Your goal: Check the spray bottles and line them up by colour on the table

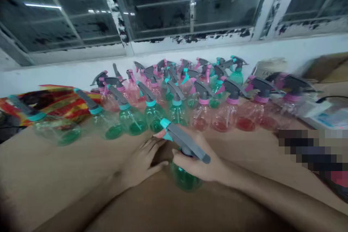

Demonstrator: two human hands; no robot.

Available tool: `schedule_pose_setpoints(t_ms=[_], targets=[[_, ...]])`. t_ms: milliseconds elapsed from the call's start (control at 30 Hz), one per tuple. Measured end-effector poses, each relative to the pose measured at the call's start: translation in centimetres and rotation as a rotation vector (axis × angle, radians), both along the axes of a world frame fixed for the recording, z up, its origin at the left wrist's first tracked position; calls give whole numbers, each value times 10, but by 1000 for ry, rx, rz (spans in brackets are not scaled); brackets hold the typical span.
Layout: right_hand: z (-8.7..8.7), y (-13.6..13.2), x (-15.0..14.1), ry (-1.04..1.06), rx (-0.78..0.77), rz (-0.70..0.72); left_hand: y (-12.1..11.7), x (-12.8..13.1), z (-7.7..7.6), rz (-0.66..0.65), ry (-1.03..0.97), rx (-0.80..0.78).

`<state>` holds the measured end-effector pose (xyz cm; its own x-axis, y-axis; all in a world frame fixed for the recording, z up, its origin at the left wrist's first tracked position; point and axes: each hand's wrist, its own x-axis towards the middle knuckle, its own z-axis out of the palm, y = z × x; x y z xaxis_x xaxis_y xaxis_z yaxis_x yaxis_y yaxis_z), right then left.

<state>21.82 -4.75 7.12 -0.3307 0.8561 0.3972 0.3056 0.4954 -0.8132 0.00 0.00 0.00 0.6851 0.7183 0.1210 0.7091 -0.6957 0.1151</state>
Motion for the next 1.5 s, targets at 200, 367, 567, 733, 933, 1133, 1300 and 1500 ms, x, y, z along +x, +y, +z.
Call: schedule_pose_setpoints(t_ms=[200, 367, 567, 733, 933, 1133, 1300, 1500], targets=[[-12, 6, -2, 41, 20, -55, 1, -1, -3, -38, -52, 4], [-11, 4, -4, 40, 48, -111, 2, -2, -4, -49, -49, 14], [-13, 4, -4, 71, 58, -134, 1, -1, -2, -54, -44, -5], [-10, 4, -4, 68, 15, -116, 2, -2, -4, -39, -55, 5], [-12, 2, -5, 113, 13, -127, 2, -2, -4, -45, -38, 10], [-9, 1, -6, 122, 23, -119, 2, -1, -3, -44, -32, 10], [-11, 1, -5, 133, 32, -87, 2, -2, -4, -59, -55, 16], [-12, 1, -3, 117, -30, -66, 2, -2, -5, -60, -54, 21]])
